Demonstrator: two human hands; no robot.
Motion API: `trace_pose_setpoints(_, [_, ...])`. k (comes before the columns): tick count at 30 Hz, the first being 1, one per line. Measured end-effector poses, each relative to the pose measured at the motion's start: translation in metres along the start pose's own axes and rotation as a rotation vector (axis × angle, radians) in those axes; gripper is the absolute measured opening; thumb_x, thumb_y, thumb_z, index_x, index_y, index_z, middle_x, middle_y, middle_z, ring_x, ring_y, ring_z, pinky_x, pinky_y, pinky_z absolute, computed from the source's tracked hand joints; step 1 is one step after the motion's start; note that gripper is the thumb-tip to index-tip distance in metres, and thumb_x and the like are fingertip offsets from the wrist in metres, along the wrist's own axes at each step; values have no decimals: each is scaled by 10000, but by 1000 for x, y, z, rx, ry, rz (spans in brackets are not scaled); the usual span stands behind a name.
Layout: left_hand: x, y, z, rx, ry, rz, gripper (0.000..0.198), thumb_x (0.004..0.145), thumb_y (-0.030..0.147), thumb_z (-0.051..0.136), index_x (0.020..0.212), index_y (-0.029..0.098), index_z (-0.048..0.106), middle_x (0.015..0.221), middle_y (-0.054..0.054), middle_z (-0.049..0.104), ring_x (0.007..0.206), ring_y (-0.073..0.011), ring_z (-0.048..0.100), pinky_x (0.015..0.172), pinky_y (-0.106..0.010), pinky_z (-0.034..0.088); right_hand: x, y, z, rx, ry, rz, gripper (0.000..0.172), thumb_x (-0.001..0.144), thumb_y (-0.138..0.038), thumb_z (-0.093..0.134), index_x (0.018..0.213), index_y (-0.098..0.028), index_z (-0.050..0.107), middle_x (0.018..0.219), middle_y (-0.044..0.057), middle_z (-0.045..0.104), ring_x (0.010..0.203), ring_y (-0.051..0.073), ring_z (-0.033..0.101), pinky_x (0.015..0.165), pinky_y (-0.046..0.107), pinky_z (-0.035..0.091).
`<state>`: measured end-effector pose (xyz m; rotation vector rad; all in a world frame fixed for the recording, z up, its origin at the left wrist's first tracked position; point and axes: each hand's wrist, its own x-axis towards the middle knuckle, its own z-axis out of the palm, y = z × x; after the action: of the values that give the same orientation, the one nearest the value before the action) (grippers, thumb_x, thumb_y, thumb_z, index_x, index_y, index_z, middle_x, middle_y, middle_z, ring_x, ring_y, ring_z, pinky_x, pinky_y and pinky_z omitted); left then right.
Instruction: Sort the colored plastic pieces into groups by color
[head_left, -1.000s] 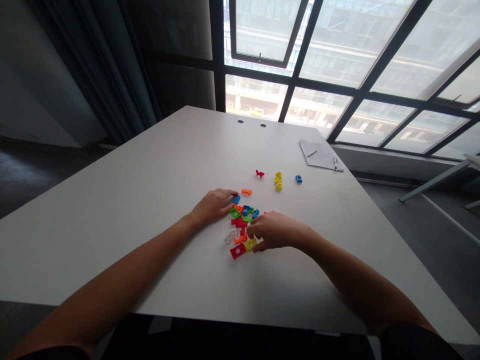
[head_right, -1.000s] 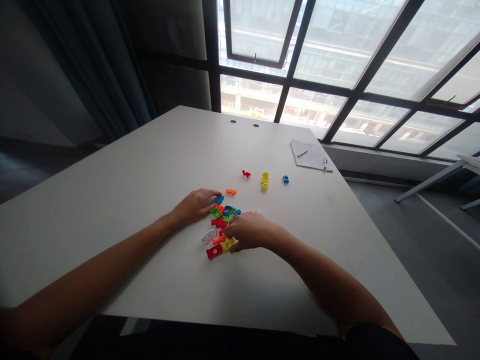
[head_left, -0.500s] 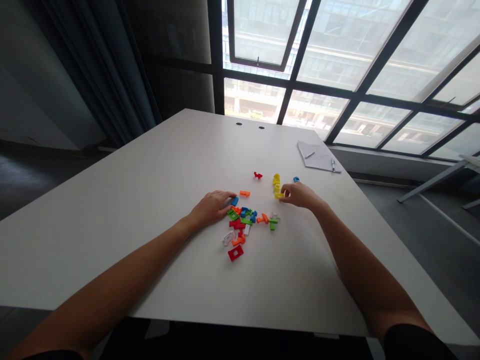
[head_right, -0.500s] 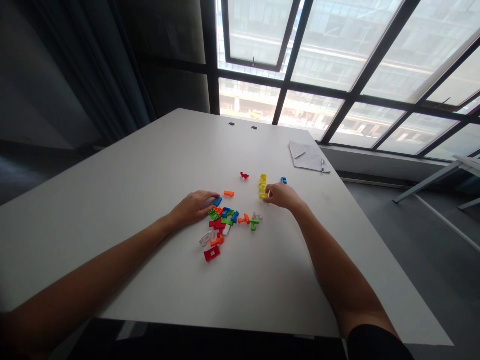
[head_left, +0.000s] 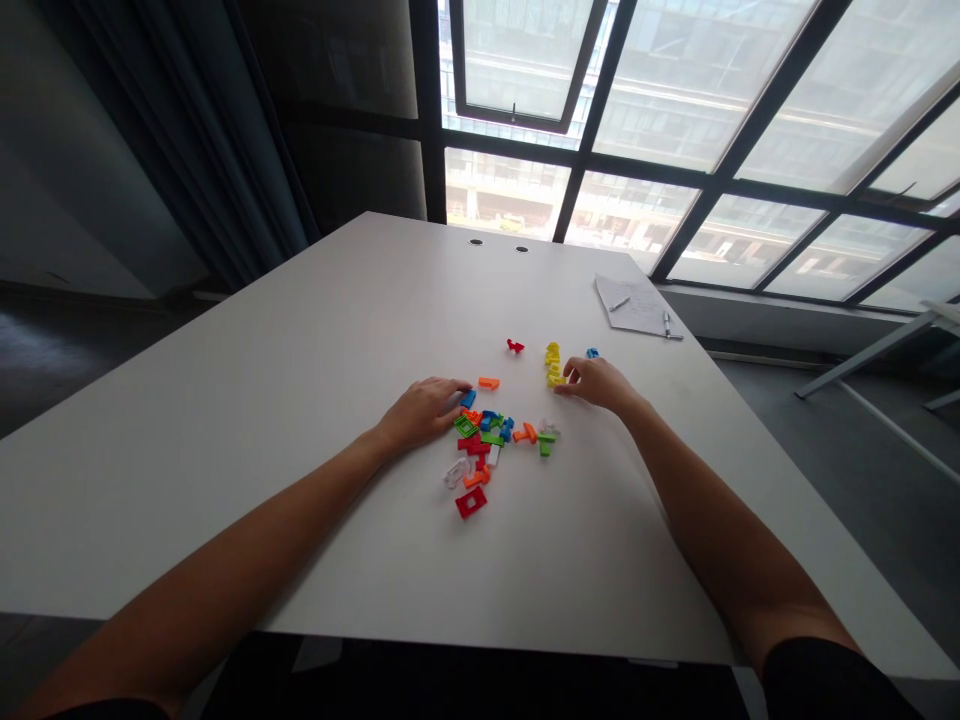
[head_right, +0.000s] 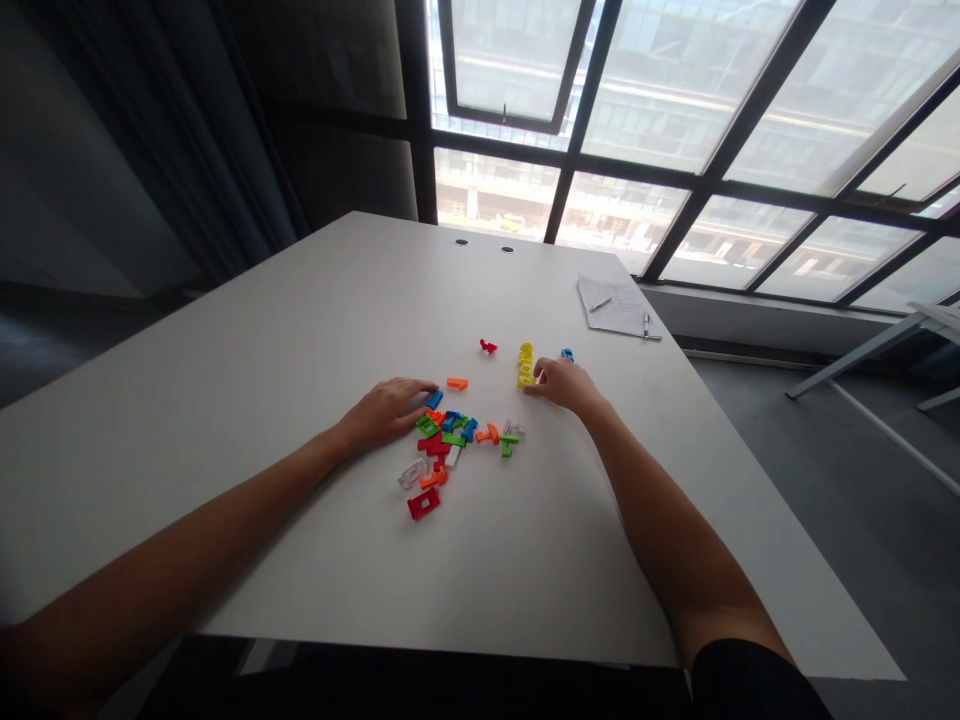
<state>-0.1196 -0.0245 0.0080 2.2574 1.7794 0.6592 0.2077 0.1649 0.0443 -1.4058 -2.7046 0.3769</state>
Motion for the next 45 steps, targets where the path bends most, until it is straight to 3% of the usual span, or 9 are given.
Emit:
trace_pose_setpoints(6, [1,-1,1,9,-16,-18,435,981,394,520,1382,282,646,1392,-67,714,1317,-288,636,1158,-459,483,-1,-1,-1,-36,29,10,259,911,-449,800,1027,-231,721,989,44,807,857,215,717,696,299,455])
trace_pose_setpoints(10, [1,-2,1,10,-12,-10,424,985,397,521,1375,289,645,1391,-58,714,1312,-286,641,1147,-456,491,-4,-4,-6,-87,17,30,362,909,-503,801,1130,-230,715,1005,65,809,867,238,716,683,313,450])
trace_pose_setpoints(13, [0,-2,1,11,-3,-2,416,989,392,517,1370,285,646,1385,-55,718,1308,-287,644,1139,-456,493,-7,-9,-15,-88,-14,-32,323,958,-487,738,1152,-230,719,1022,69,804,872,238,708,694,318,454])
trace_pose_setpoints(18, [0,-1,1,23,-4,7,412,999,394,503,1368,277,643,1381,-57,719,1302,-284,646,1135,-456,493,-18,-27,-28,38,-238,-239,224,967,-396,687,1130,-259,757,1073,56,791,866,212,717,743,313,498])
trace_pose_setpoints(21, [1,0,1,26,-6,7,412,1001,396,501,1369,278,644,1381,-59,719,1300,-282,647,1139,-450,492,-25,-38,-28,71,-394,-261,232,923,-388,724,1114,-264,766,1036,53,788,885,225,726,727,314,520])
trace_pose_setpoints(24, [0,0,0,25,-7,6,411,1002,393,500,1369,276,642,1388,-57,716,1305,-280,644,1139,-449,490,-28,-45,-25,45,-461,-248,218,901,-370,743,1086,-256,759,1024,49,783,899,232,723,717,315,523])
trace_pose_setpoints(33, [1,1,0,26,-7,-3,413,989,377,506,1359,257,644,1381,-64,719,1310,-288,642,1133,-458,492,-26,-50,-23,-28,-478,-245,226,914,-260,689,1131,-218,736,1068,74,761,957,243,692,727,308,490])
trace_pose_setpoints(37, [1,0,0,25,-8,7,403,995,378,507,1357,264,643,1378,-62,720,1307,-281,644,1134,-447,492,-25,-50,-20,5,-411,-254,284,955,-223,628,1226,-212,712,1105,87,762,993,245,693,772,316,509])
trace_pose_setpoints(45, [1,-3,2,17,1,13,402,1006,393,519,1369,268,640,1384,-65,718,1311,-284,643,1128,-448,495,-25,-60,-12,56,-297,-328,235,989,-226,628,1201,-188,721,1050,81,779,907,219,708,760,308,514])
